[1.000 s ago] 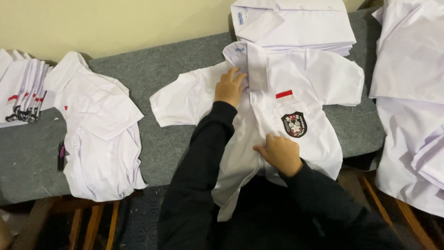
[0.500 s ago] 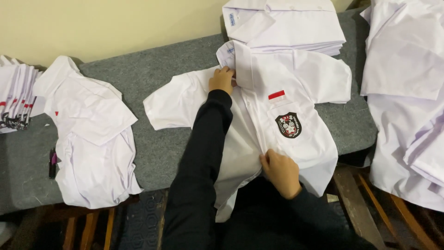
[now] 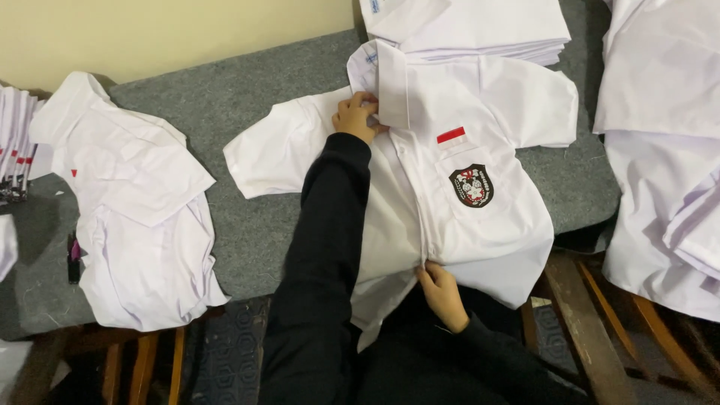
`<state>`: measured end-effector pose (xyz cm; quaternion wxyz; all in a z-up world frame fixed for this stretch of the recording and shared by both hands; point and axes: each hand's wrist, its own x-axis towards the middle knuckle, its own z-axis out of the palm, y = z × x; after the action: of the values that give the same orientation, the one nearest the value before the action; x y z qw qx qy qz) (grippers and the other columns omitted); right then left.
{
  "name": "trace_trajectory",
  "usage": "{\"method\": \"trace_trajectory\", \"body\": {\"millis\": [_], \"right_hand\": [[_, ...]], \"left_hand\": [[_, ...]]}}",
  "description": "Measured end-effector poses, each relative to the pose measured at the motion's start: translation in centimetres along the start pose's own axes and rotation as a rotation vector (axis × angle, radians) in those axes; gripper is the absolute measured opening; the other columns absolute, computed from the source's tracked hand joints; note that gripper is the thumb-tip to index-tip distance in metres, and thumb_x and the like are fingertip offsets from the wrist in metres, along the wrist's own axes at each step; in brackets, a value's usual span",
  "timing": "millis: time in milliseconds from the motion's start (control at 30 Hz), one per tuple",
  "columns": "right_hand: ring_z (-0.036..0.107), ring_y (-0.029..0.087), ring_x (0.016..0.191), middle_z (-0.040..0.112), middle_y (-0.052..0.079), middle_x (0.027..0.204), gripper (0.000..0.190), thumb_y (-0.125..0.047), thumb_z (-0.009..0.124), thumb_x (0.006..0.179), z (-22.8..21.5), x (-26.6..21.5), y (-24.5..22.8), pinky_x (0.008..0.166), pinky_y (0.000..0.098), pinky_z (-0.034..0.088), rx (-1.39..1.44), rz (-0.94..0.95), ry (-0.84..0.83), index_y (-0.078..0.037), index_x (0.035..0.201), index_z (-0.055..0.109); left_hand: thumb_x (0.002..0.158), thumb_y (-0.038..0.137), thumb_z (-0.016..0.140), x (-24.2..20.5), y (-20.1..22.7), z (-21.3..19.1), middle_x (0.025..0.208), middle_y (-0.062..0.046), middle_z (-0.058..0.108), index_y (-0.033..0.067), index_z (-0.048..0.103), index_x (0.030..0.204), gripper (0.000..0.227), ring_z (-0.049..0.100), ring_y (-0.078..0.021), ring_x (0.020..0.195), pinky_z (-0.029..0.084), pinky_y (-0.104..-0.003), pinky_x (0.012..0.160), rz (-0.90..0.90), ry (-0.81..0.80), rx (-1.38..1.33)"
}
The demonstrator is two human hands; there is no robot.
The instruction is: Buttoning and folding white school shirts on a work table.
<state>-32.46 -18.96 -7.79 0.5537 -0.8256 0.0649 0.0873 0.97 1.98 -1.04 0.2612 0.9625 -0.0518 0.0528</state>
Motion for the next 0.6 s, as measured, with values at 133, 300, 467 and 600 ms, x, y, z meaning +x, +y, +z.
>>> {"method": "trace_trajectory", "body": {"millis": [133, 300, 467, 600], "right_hand": [[0.046, 0.011, 0.074, 0.050, -0.005, 0.076, 0.025, -0.015, 0.051, 0.098, -1.8, -2.1, 0.3, 0.066, 0.0328, 0.038, 0.258, 0.010, -0.051, -0.010, 0.074, 0.056], [0.050, 0.013, 0.076, 0.054, -0.004, 0.079, 0.030, -0.026, 0.051, 0.099, -4.3, -2.6, 1.8, 0.070, 0.0335, 0.041, 0.231, 0.046, -0.118, -0.010, 0.075, 0.054], [0.046, 0.013, 0.053, 0.048, 0.001, 0.057, 0.039, -0.031, 0.048, 0.102, -4.1, -2.0, 2.9, 0.056, 0.0303, 0.037, 0.187, 0.132, -0.198, -0.013, 0.067, 0.048], [0.053, 0.015, 0.058, 0.052, 0.002, 0.062, 0.041, -0.038, 0.044, 0.106, -3.3, -1.5, 4.0, 0.061, 0.0310, 0.044, 0.113, 0.089, -0.204, -0.012, 0.075, 0.051]], "left_hand": [[0.082, 0.028, 0.081, -0.3, 1.3, -0.5, 0.131, 0.015, 0.053, 0.0290, 0.078, 0.102, 0.020, 0.043, -0.0275, 0.119, 0.035, -0.042, 0.095, -0.063, 0.002, 0.007], [0.081, 0.031, 0.079, -0.2, 2.1, -0.7, 0.131, 0.014, 0.055, 0.0287, 0.077, 0.107, 0.026, 0.044, -0.0277, 0.119, 0.037, -0.044, 0.092, -0.100, 0.035, 0.029], [0.076, 0.030, 0.080, -0.3, 1.9, -0.1, 0.127, 0.016, 0.057, 0.0283, 0.077, 0.101, 0.025, 0.046, -0.0275, 0.115, 0.036, -0.044, 0.090, -0.090, 0.099, 0.034], [0.062, 0.038, 0.084, 0.0, 0.4, 2.0, 0.122, 0.013, 0.060, 0.0279, 0.071, 0.098, 0.039, 0.053, -0.0271, 0.105, 0.038, -0.047, 0.077, 0.072, 0.329, 0.011]]}}
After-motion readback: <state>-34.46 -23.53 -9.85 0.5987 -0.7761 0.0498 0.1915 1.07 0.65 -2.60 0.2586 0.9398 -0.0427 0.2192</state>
